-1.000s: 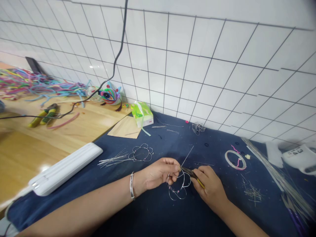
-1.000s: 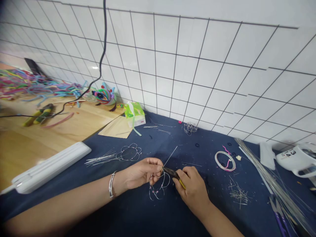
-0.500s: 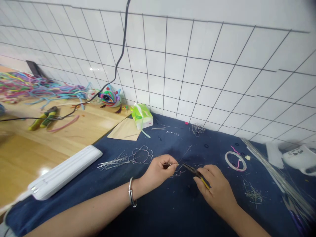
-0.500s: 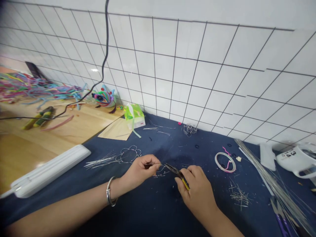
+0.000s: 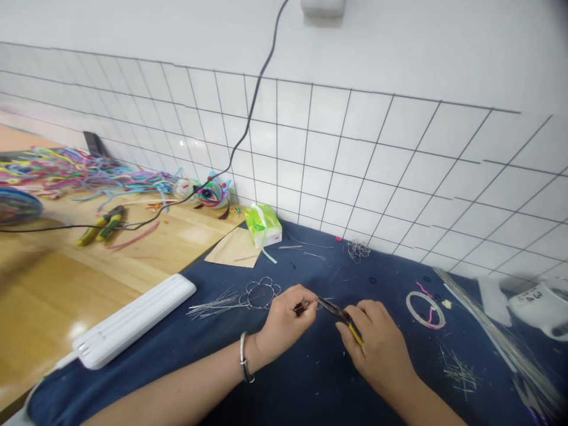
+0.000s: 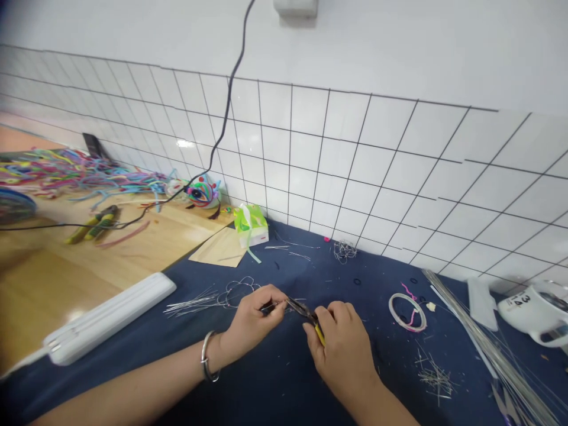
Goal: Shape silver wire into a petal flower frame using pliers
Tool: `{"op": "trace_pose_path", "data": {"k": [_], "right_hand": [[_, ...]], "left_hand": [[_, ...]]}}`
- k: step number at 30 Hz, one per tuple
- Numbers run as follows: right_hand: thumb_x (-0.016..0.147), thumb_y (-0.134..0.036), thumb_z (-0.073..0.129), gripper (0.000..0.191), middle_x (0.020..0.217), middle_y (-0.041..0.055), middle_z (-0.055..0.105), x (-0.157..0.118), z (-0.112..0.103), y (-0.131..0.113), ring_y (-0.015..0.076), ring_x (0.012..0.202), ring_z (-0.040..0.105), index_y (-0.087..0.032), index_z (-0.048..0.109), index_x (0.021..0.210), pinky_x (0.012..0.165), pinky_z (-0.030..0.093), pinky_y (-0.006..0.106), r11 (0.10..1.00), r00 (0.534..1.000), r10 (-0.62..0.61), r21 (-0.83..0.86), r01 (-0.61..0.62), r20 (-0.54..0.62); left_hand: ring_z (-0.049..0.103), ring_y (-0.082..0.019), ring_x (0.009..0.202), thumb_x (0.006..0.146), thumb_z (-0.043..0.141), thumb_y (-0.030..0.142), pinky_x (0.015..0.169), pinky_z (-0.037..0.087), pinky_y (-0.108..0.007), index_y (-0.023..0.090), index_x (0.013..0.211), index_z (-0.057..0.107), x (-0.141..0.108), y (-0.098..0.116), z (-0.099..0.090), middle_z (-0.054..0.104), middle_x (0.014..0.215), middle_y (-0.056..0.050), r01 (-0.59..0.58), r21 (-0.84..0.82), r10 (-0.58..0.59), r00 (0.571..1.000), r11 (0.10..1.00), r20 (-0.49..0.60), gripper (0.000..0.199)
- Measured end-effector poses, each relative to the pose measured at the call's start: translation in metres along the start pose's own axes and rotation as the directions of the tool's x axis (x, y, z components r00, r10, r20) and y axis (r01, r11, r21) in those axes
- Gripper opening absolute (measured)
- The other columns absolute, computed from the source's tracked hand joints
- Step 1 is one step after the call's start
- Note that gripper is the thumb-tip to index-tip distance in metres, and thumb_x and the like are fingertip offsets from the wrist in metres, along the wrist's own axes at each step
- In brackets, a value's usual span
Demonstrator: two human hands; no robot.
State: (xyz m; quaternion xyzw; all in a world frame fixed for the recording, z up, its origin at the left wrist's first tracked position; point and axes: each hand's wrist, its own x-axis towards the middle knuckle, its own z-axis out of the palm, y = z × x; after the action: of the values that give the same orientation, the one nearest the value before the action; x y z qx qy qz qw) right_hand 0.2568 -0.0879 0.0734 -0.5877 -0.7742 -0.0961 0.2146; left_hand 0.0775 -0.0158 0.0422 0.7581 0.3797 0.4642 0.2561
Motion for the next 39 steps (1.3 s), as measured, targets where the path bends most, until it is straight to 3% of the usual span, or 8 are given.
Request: {"op": "trace_pose_path", "data": {"k": [8,29,39], "right_hand": [[0.084,-0.03,0.046,0.02,0.08,0.0082,0.05,0.002,0.003,-0.002,0.0202,0.078,0.048,-0.016,0.058,0.092,0.071,0.04,0.034,0.999,0.996,-0.039,-0.023,0.038,-0.082],[0.084,-0.029,0.046,0.017,0.076,0.0066,0.049,-0.004,0.006,0.002,0.0184,0.072,0.047,-0.017,0.058,0.087,0.068,0.039,0.032,0.999,0.997,-0.039,-0.008,0.039,-0.064],[0.084,-0.028,0.046,0.019,0.075,0.0062,0.048,-0.005,0.007,0.005,0.0176,0.071,0.045,-0.017,0.059,0.089,0.065,0.038,0.031,0.998,0.998,-0.051,-0.049,0.05,-0.037]], "left_hand": [[0.048,-0.011,0.059,0.076,0.049,0.014,0.057,0.038,-0.022,0.018,0.07,0.059,0.002,0.001,-0.004,0.055,0.064,-0.001,-0.01,0.001,0.01,1.0,1.0,-0.024,0.012],[0.052,-0.011,0.061,0.075,0.049,0.012,0.059,0.039,-0.022,0.017,0.069,0.057,0.0,-0.001,-0.001,0.058,0.065,-0.002,-0.075,0.042,0.074,0.997,0.996,0.023,0.011],[0.051,-0.011,0.059,0.073,0.05,0.013,0.058,0.039,-0.022,0.017,0.064,0.057,0.003,0.002,-0.001,0.056,0.063,-0.001,0.011,0.024,-0.013,0.997,1.0,0.072,0.012]]}}
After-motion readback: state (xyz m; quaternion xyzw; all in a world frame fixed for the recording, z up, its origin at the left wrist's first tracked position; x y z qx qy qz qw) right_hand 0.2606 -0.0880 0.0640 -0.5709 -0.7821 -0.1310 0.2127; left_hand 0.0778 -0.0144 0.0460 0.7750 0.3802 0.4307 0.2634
